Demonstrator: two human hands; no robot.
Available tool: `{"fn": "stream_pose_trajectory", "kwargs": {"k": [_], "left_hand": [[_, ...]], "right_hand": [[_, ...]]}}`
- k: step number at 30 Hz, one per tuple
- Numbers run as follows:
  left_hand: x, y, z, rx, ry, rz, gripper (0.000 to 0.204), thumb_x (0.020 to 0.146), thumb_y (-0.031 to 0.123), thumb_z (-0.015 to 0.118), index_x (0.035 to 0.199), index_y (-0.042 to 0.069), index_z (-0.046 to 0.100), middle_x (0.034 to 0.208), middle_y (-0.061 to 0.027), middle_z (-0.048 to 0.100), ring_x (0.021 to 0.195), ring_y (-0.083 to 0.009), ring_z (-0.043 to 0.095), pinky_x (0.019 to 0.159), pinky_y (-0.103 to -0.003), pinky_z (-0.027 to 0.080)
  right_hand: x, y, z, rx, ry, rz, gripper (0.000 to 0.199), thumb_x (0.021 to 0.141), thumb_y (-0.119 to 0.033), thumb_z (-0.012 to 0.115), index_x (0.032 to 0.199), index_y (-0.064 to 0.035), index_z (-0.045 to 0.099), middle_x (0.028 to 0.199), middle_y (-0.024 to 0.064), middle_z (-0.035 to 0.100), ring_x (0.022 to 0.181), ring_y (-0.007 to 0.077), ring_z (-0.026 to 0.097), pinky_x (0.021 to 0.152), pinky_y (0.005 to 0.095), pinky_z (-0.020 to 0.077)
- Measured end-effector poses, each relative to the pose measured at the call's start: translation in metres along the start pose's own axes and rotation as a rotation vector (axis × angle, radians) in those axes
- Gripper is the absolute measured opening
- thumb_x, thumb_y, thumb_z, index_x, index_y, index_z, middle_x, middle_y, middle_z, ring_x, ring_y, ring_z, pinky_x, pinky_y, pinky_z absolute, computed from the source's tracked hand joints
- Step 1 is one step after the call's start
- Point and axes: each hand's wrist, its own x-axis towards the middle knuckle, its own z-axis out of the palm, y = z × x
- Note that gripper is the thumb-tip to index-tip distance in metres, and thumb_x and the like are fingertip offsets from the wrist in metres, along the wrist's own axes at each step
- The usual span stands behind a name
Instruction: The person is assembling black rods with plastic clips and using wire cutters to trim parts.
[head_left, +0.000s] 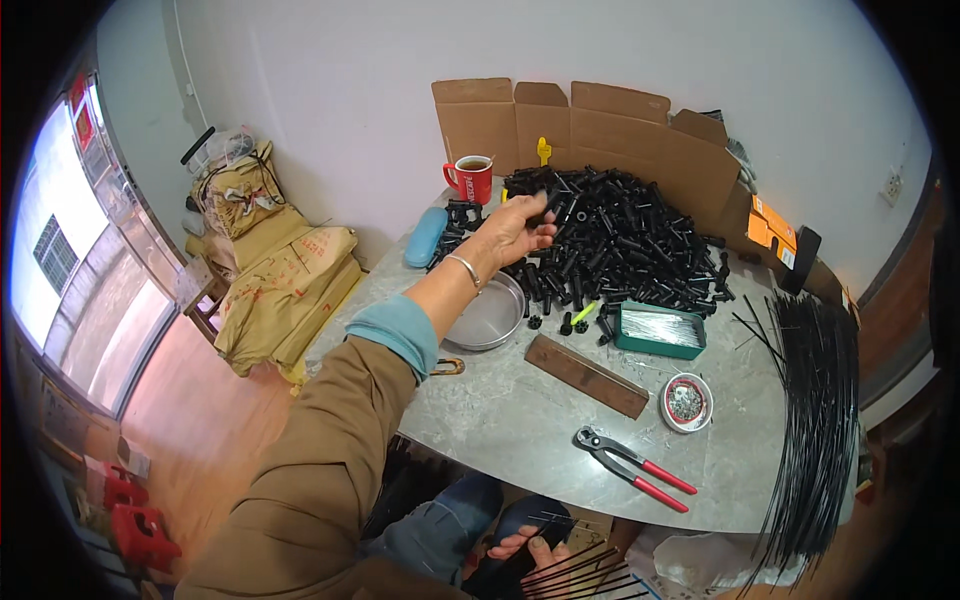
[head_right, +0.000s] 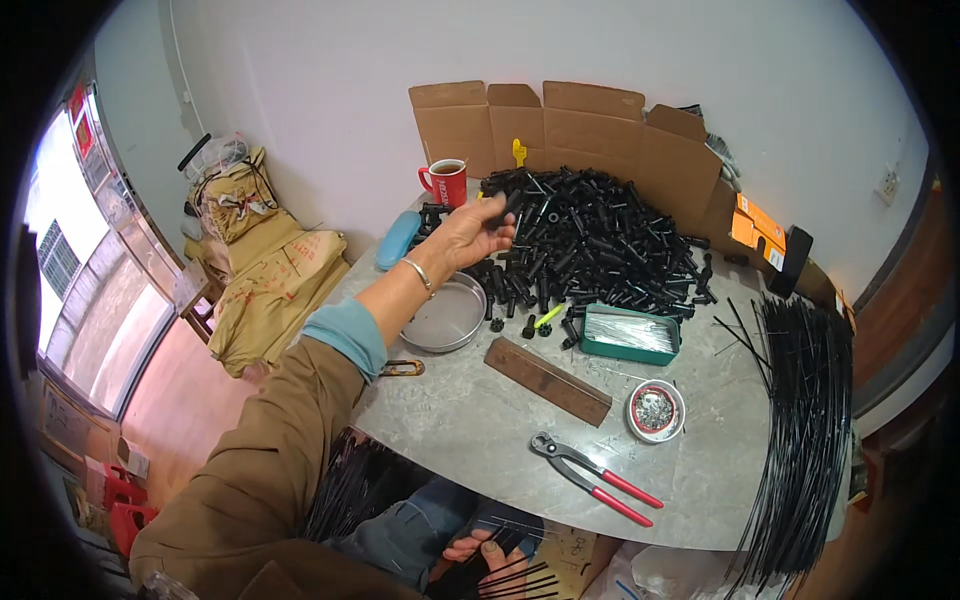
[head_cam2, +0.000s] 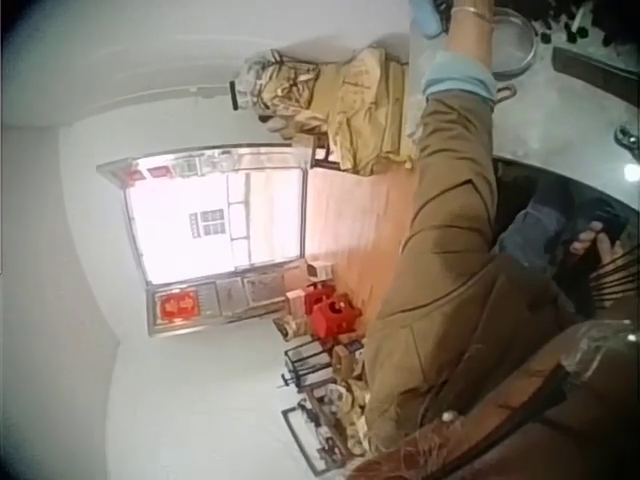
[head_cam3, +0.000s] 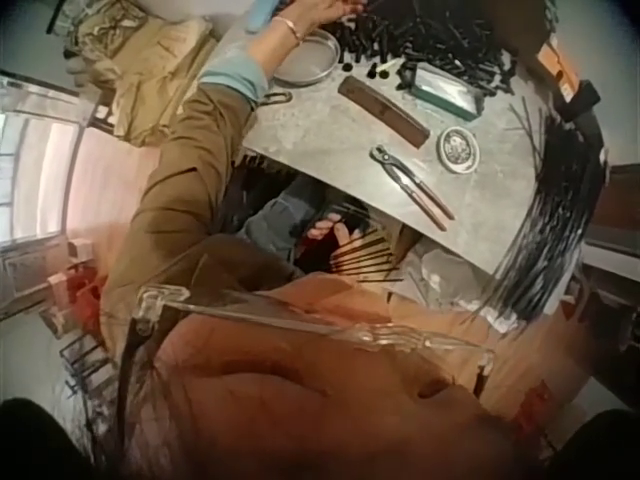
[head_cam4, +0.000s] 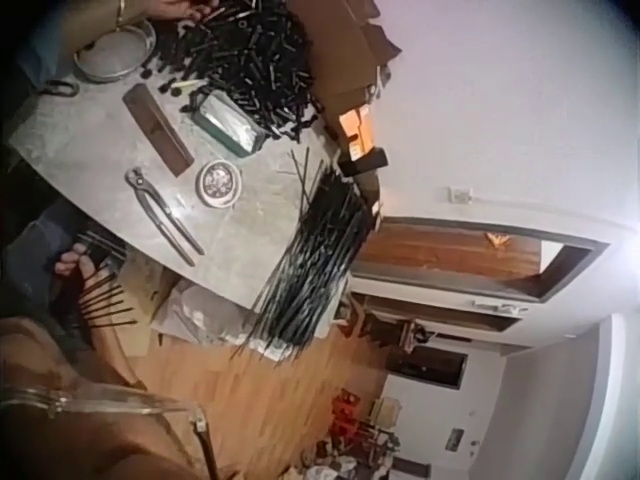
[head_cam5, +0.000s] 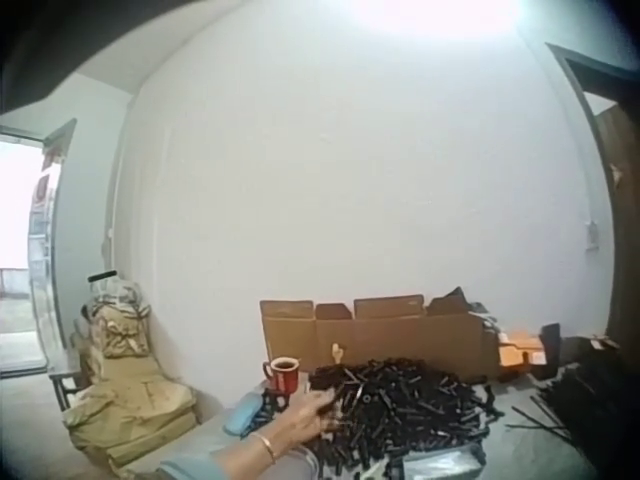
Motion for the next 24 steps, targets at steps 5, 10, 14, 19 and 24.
{"fn": "stream_pose_trajectory", "kwargs": {"k": [5,10,14,19,24], "left_hand": [[0.014,-0.012,-0.034,0.712,0.175,0.107,0.029,0.074,0.015,0.072,0.100,0.006,0.062,0.079,-0.0088,0.064,0.067,-0.0211,0.063,0.060,-0.033,0.052],[0.008,-0.038,0.012,1.826,0.141,0.195,0.039,0.067,0.037,0.077,0.089,0.006,0.071,0.090,-0.0178,0.068,0.088,-0.0342,0.065,0.076,-0.042,0.052],[0.025,-0.052,0.015,1.940,0.134,0.193,0.034,0.070,0.034,0.077,0.089,0.006,0.071,0.093,-0.0177,0.068,0.090,-0.0342,0.065,0.078,-0.042,0.052],[0.030,-0.057,0.007,1.842,0.097,0.249,0.032,0.073,0.031,0.074,0.089,0.004,0.070,0.097,-0.0192,0.065,0.095,-0.0347,0.063,0.081,-0.043,0.052],[0.016,-0.061,0.013,1.689,0.265,0.499,0.027,0.078,0.025,0.065,0.089,0.001,0.063,0.093,-0.0196,0.064,0.090,-0.0364,0.063,0.078,-0.046,0.051]], "right_hand": [[0.005,0.000,0.004,-0.045,-0.023,0.004,0.024,0.094,-0.009,0.048,0.110,0.0088,0.048,0.090,0.0255,0.063,0.083,0.0339,0.067,0.080,0.0469,0.0567],[0.004,0.009,0.001,-0.096,0.009,-0.059,0.027,0.097,-0.015,0.046,0.111,0.0087,0.048,0.090,0.0249,0.061,0.081,0.0380,0.065,0.080,0.0528,0.0547],[0.015,0.012,-0.003,-0.129,-0.042,-0.110,0.027,0.096,-0.014,0.047,0.109,0.0093,0.048,0.087,0.0242,0.061,0.078,0.0379,0.066,0.078,0.0532,0.0554],[0.016,0.013,-0.003,-0.150,-0.076,-0.146,0.028,0.096,-0.016,0.048,0.111,0.0084,0.047,0.087,0.0236,0.061,0.077,0.0378,0.066,0.077,0.0534,0.0556],[0.006,0.020,-0.004,-0.170,-0.093,-0.166,0.030,0.096,-0.018,0.049,0.112,0.0075,0.047,0.088,0.0230,0.061,0.076,0.0377,0.066,0.076,0.0537,0.0559]]}}
